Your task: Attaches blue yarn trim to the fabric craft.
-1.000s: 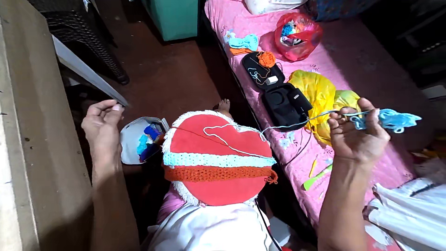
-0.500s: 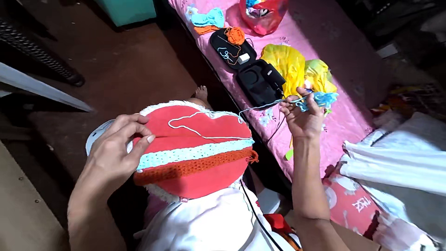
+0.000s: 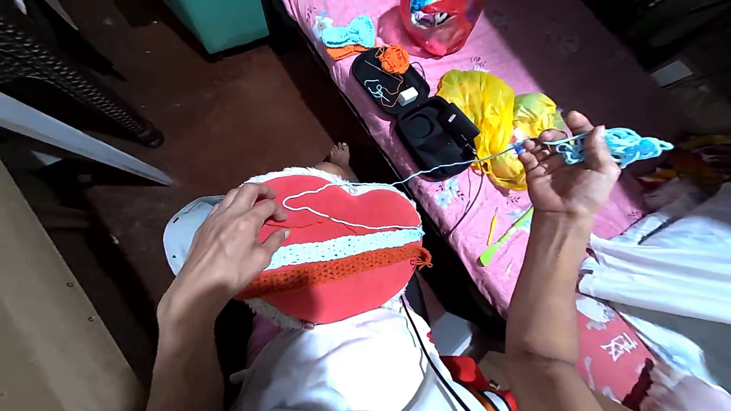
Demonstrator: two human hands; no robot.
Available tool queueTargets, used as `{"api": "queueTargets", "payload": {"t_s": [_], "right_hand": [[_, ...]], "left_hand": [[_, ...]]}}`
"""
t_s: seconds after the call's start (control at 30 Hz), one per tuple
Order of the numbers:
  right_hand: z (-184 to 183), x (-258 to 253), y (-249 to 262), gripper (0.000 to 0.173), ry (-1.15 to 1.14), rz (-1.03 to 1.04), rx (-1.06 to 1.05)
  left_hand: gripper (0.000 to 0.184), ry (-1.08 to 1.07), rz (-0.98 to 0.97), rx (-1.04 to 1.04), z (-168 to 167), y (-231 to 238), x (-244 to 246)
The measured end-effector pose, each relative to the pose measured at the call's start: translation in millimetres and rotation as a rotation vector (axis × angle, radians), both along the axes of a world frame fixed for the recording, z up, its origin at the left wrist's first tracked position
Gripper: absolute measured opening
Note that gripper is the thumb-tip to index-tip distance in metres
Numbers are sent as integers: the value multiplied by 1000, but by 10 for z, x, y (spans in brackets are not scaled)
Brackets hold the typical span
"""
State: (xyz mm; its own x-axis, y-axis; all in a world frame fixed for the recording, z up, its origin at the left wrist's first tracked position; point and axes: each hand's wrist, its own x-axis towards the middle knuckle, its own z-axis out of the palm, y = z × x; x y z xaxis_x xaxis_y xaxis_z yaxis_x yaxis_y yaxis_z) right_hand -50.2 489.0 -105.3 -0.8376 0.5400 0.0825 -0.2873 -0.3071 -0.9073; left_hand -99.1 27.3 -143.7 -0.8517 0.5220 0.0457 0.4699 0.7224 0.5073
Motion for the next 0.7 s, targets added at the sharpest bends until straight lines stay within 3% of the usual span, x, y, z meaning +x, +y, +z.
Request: {"api": "queueTargets", "payload": {"t_s": [0.27, 0.4, 0.47, 0.57, 0.63, 0.7], "right_hand": [[286, -381, -429, 41, -73, 176, 206], [488, -775, -827, 34, -45, 219, 301], [503, -967, -1207, 31, -49, 198, 497], [288, -1068, -1963, 35, -64, 244, 1140], [47, -905, -2430, 33, -13, 473, 1522], [-202, -834, -2699, 20, 180, 786, 1594]], "left_hand": [[19, -27, 115, 37, -62, -186, 134], [25, 27, 80, 216, -42, -215, 110], [22, -12, 102, 291, 34, -206, 82], [13, -63, 67, 393, 150, -142, 15], [10, -94, 7, 525, 217, -118, -36], [9, -154, -39, 667, 291, -121, -108]]}}
